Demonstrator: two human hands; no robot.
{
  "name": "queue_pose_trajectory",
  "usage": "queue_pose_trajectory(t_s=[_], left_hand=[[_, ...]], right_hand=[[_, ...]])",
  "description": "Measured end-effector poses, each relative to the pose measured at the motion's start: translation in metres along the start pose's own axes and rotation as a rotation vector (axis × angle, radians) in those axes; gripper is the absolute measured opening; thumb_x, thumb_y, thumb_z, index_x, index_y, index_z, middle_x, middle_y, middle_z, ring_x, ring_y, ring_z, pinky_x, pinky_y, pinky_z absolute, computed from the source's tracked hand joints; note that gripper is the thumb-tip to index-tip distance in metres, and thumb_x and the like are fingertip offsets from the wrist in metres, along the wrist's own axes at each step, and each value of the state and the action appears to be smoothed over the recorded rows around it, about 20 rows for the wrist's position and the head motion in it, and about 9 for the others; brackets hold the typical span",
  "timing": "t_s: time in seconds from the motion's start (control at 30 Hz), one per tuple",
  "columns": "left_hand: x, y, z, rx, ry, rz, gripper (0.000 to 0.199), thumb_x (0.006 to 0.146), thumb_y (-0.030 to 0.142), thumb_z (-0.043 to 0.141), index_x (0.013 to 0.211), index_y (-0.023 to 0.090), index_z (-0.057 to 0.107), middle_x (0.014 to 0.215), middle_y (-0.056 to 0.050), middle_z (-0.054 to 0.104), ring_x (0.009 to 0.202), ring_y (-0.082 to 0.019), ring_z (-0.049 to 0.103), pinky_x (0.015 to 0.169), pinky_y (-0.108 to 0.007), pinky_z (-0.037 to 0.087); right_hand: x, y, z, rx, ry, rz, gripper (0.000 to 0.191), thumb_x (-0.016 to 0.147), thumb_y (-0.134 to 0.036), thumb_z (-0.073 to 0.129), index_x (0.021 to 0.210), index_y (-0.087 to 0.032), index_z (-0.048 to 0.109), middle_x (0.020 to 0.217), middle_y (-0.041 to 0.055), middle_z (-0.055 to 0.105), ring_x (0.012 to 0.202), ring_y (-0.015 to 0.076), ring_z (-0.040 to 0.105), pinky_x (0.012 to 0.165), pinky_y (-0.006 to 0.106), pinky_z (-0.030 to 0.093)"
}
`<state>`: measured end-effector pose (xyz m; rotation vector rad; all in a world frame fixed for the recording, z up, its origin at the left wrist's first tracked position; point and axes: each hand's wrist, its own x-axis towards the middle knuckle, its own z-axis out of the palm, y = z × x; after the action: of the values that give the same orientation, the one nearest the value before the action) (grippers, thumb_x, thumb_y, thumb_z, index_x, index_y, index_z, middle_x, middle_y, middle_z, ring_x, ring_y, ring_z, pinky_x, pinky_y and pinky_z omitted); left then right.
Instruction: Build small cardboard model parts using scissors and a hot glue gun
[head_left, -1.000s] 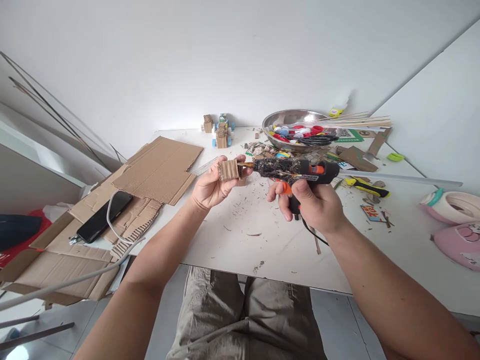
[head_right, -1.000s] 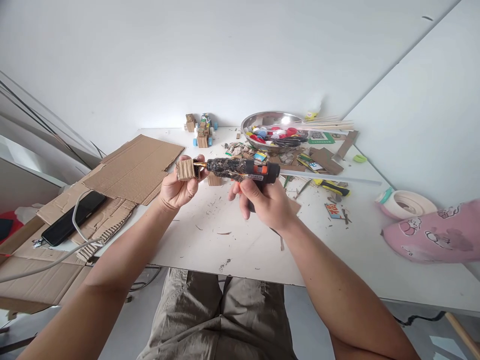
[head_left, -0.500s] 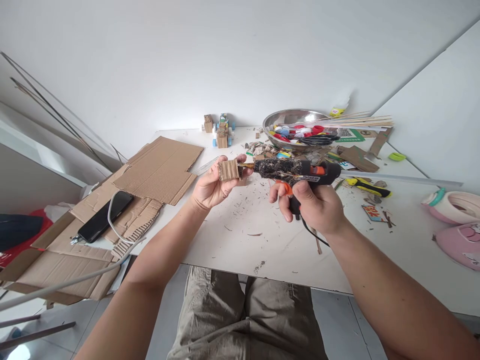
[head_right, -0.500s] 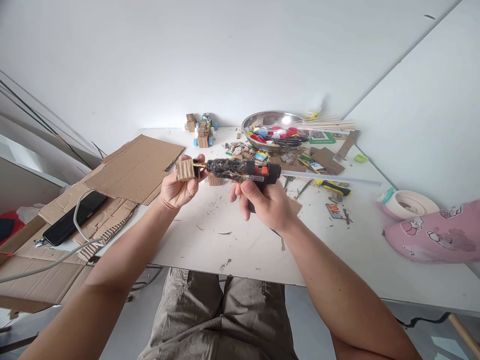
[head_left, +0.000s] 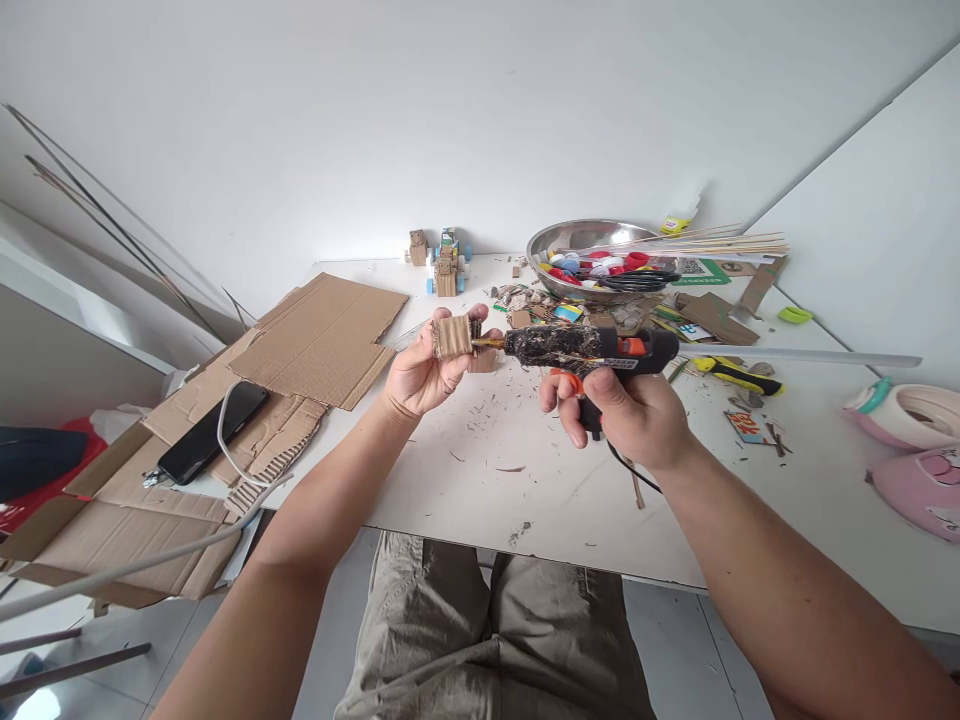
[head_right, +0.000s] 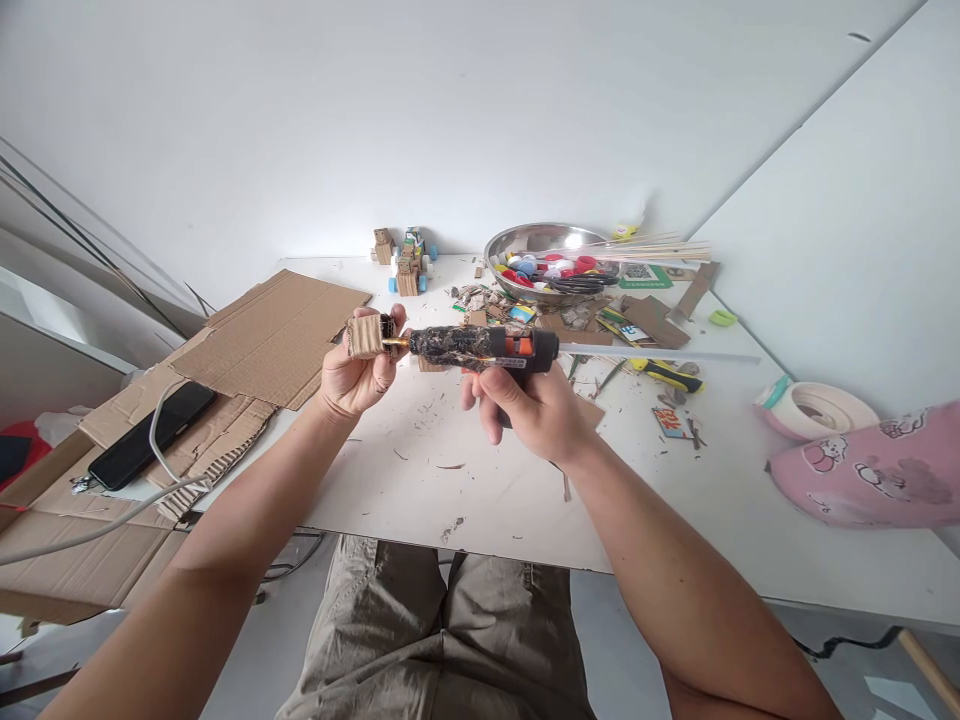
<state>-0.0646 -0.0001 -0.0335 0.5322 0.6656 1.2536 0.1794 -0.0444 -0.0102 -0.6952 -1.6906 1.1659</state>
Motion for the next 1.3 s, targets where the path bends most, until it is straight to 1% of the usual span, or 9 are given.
queue_pose_trajectory(t_s=[0.23,0.4,0.5,0.57,0.7,0.87,0.97,1.13,1.3], left_hand=[[-0.001,-0.001,0.002,0.001,-0.011,-0.007,0.057,0.097,0.014,0.079,0.144,0.043,0.07,0.157,-0.001,0.073,0.144,-0.026,0.075,0.097,-0.021,0.07],[-0.003,0.0,0.008,0.016,-0.014,-0.017,0.038,0.1,0.024,0.078,0.136,0.037,0.075,0.151,-0.004,0.076,0.15,-0.029,0.07,0.1,-0.026,0.072],[-0.004,0.0,0.011,0.024,-0.027,-0.04,0.025,0.103,0.027,0.075,0.127,0.033,0.078,0.148,-0.004,0.077,0.153,-0.029,0.068,0.094,-0.022,0.072],[-0.004,-0.003,0.012,0.023,-0.043,-0.059,0.017,0.103,0.025,0.073,0.118,0.03,0.079,0.145,-0.005,0.079,0.151,-0.028,0.069,0.087,-0.018,0.071],[-0.005,-0.011,0.014,0.025,-0.084,-0.105,0.007,0.098,0.019,0.074,0.099,0.025,0.076,0.135,-0.005,0.082,0.143,-0.025,0.076,0.074,-0.011,0.067],[-0.005,-0.02,0.011,0.044,-0.048,-0.156,0.013,0.094,0.02,0.08,0.105,0.027,0.076,0.145,-0.005,0.079,0.159,-0.028,0.063,0.09,-0.017,0.069],[-0.006,-0.022,0.011,0.069,-0.06,-0.182,0.017,0.094,0.021,0.08,0.109,0.028,0.075,0.148,-0.006,0.078,0.164,-0.03,0.057,0.093,-0.019,0.07],[-0.008,-0.025,0.014,0.109,-0.107,-0.209,0.016,0.093,0.022,0.08,0.106,0.025,0.07,0.137,-0.01,0.081,0.157,-0.033,0.065,0.077,-0.014,0.069],[-0.004,-0.029,0.004,0.176,-0.135,-0.195,0.042,0.089,0.034,0.089,0.124,0.029,0.067,0.152,-0.01,0.074,0.16,-0.037,0.062,0.088,-0.024,0.074]], right_hand=[[0.001,-0.003,-0.001,-0.016,-0.009,0.007,0.071,0.087,-0.099,0.066,0.073,-0.03,0.057,0.043,-0.0022,0.055,0.064,0.0288,0.077,0.061,0.045,0.062],[0.003,-0.007,-0.005,0.002,-0.052,0.037,0.073,0.084,-0.098,0.07,0.069,-0.028,0.058,0.05,-0.0015,0.058,0.048,0.02,0.063,0.045,0.036,0.053],[0.003,-0.005,-0.007,0.079,-0.047,0.075,0.074,0.082,-0.098,0.073,0.07,-0.027,0.058,0.061,-0.001,0.065,0.041,0.0147,0.053,0.042,0.036,0.05],[0.003,-0.002,-0.005,0.085,0.029,0.035,0.071,0.082,-0.094,0.078,0.071,-0.026,0.057,0.069,0.0005,0.067,0.047,0.0156,0.057,0.048,0.038,0.054],[0.003,0.005,0.007,-0.003,0.181,-0.095,0.06,0.083,-0.078,0.09,0.074,-0.027,0.059,0.091,0.0069,0.073,0.085,0.0255,0.072,0.081,0.047,0.066],[0.003,0.013,0.022,-0.11,0.298,-0.113,0.051,0.081,-0.072,0.094,0.087,-0.031,0.065,0.1,0.0074,0.075,0.105,0.0331,0.075,0.108,0.06,0.065],[0.003,0.017,0.025,-0.123,0.337,-0.13,0.055,0.078,-0.078,0.093,0.092,-0.032,0.066,0.105,0.0085,0.077,0.111,0.0364,0.076,0.114,0.063,0.063],[0.004,0.021,0.025,-0.146,0.331,-0.135,0.061,0.075,-0.084,0.092,0.093,-0.03,0.068,0.102,0.0091,0.079,0.105,0.0364,0.077,0.112,0.064,0.064],[0.008,0.023,0.025,-0.102,0.326,-0.2,0.06,0.075,-0.083,0.093,0.087,-0.031,0.064,0.096,0.006,0.081,0.105,0.035,0.081,0.106,0.059,0.068]])
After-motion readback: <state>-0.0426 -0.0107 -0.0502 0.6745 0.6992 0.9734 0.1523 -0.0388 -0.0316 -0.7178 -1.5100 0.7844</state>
